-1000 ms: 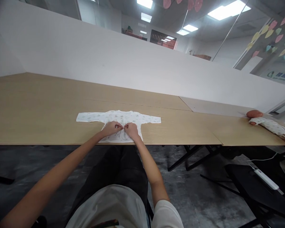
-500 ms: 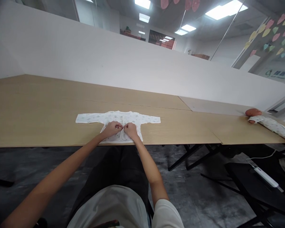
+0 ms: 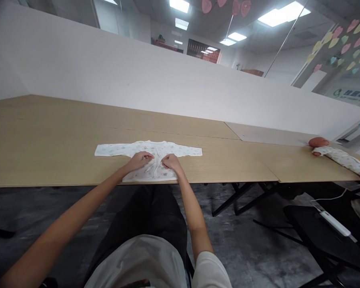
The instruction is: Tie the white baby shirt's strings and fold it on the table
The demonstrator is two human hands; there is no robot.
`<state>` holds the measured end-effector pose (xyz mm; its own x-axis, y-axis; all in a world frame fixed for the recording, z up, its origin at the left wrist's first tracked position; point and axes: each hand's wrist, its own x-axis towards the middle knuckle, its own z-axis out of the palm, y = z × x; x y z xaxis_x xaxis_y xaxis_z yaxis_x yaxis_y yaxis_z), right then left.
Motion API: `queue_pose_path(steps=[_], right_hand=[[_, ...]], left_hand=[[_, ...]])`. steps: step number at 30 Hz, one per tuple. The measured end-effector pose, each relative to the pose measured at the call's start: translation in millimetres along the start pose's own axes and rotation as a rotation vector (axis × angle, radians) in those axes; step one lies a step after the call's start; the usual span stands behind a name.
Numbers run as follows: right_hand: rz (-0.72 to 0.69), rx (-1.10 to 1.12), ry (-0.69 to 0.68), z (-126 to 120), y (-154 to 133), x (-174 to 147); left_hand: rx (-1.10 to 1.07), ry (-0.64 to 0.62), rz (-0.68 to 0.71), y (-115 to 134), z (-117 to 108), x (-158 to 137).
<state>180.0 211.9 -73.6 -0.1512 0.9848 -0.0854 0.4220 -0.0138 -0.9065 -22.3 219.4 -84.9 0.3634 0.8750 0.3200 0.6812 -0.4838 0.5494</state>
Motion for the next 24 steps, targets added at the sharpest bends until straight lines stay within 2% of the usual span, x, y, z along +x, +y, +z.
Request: queue_pose_path(steps=[3,6,10,13,16,19,24], right_hand=[[0.027,-0.065,0.049,-12,-13,11],[-0.016,-0.169,0.155,-11,-32,38],[-0.060,-0.428,0.159,14,-47,77],[-0.029,-0.560,0.205,34,-42,94],[0.009,-0.582,0.251,47,-32,98],[-0.026,-0.599,0.272,52,-25,96],[-0.085,-0.603,0.318,52,-15,93]], left_hand=[[0.176,0.051,-0.082,-12,-5,21],[0.318,0.054,-0.187,-20,-2,50],[0.283,0.032,-0.379,-23,8,78],[0.189,0.064,-0.467,-24,17,83],[0.173,0.137,-0.475,-25,26,78],[0.231,0.205,-0.438,-25,33,72],[0.286,0.221,-0.373,-19,34,68]])
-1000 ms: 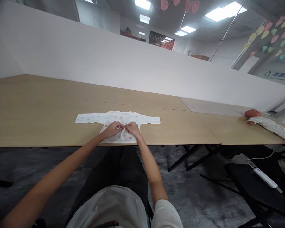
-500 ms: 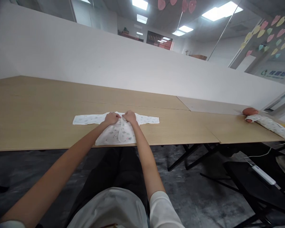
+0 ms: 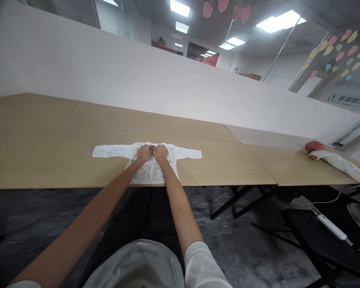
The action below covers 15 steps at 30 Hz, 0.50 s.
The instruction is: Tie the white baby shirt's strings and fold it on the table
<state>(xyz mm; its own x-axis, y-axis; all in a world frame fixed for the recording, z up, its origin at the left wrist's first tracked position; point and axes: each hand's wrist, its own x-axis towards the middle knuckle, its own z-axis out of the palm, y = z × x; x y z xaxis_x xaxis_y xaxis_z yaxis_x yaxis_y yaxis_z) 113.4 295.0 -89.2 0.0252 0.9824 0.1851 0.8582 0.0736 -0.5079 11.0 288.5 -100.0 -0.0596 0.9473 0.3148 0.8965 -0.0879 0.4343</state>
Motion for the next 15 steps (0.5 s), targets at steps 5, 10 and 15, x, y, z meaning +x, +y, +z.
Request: queue_pose_path(steps=[5,10,15], right_hand=[[-0.009,0.183,0.078,1,14,-2],[-0.023,0.368,0.095,2,22,1],[-0.055,0.440,0.087,6,24,7]], left_hand=[[-0.060,-0.029,0.010,0,-3,-2],[-0.176,-0.031,0.000,-4,-3,-2],[-0.155,-0.043,0.003,-3,-2,0]])
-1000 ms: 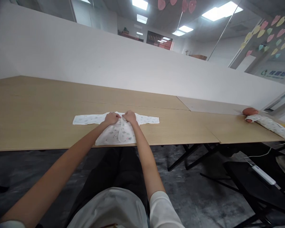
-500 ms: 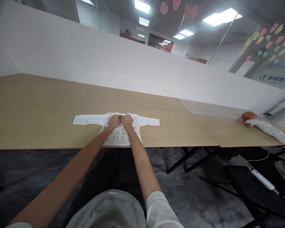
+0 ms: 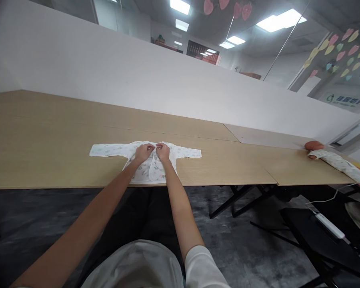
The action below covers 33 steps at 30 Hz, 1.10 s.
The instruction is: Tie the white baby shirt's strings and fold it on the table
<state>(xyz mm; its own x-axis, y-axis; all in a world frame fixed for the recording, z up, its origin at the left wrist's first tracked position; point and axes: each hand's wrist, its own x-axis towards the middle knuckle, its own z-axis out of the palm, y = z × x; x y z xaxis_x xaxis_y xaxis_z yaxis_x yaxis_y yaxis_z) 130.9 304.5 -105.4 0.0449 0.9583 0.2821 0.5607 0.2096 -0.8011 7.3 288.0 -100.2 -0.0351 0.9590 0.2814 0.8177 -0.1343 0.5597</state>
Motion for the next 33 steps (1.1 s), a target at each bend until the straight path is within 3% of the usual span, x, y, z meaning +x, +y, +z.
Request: queue_pose_path(steps=[18,26,33], right_hand=[[-0.012,0.051,-0.069,-7.7,-6.3,-6.8],[-0.024,0.096,-0.018,-2.6,-2.5,-4.5],[-0.059,0.116,-0.010,0.6,-0.3,-3.3]], left_hand=[[-0.128,0.026,-0.006,-2.8,1.7,-1.2],[-0.298,0.063,0.046,-5.6,5.2,-0.4],[-0.294,0.064,0.058,-6.1,6.4,0.4]])
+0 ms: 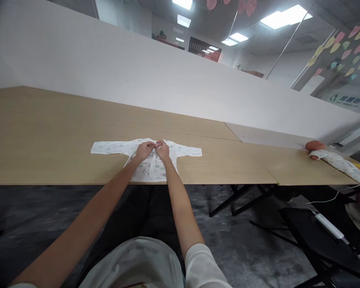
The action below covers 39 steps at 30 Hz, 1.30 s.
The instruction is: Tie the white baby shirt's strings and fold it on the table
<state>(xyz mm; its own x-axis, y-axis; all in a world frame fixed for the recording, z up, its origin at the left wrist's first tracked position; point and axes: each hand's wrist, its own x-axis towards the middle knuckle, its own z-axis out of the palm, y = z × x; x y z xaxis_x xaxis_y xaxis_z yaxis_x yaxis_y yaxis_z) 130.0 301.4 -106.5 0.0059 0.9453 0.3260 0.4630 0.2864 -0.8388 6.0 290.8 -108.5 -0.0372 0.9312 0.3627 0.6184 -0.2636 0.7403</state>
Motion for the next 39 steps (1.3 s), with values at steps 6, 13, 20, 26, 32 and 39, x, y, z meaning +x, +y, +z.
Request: queue_pose_path(steps=[6,13,20,26,32,39], right_hand=[[0.083,0.006,0.021,4,5,4],[0.056,-0.182,-0.018,4,3,3],[0.001,-0.342,-0.075,1,-5,-1],[0.006,-0.190,-0.209,-16,-10,-7],[-0.004,-0.143,-0.175,-16,-8,-22],[0.082,-0.008,-0.153,-23,-2,-23]], left_hand=[[0.217,-0.002,-0.038,4,-2,0],[0.407,0.022,-0.085,10,-1,-2],[0.512,-0.025,-0.076,11,-14,-8],[0.345,-0.203,-0.063,7,-27,-13],[0.302,-0.191,0.074,3,-22,-23],[0.236,-0.195,0.150,6,-24,-28]])
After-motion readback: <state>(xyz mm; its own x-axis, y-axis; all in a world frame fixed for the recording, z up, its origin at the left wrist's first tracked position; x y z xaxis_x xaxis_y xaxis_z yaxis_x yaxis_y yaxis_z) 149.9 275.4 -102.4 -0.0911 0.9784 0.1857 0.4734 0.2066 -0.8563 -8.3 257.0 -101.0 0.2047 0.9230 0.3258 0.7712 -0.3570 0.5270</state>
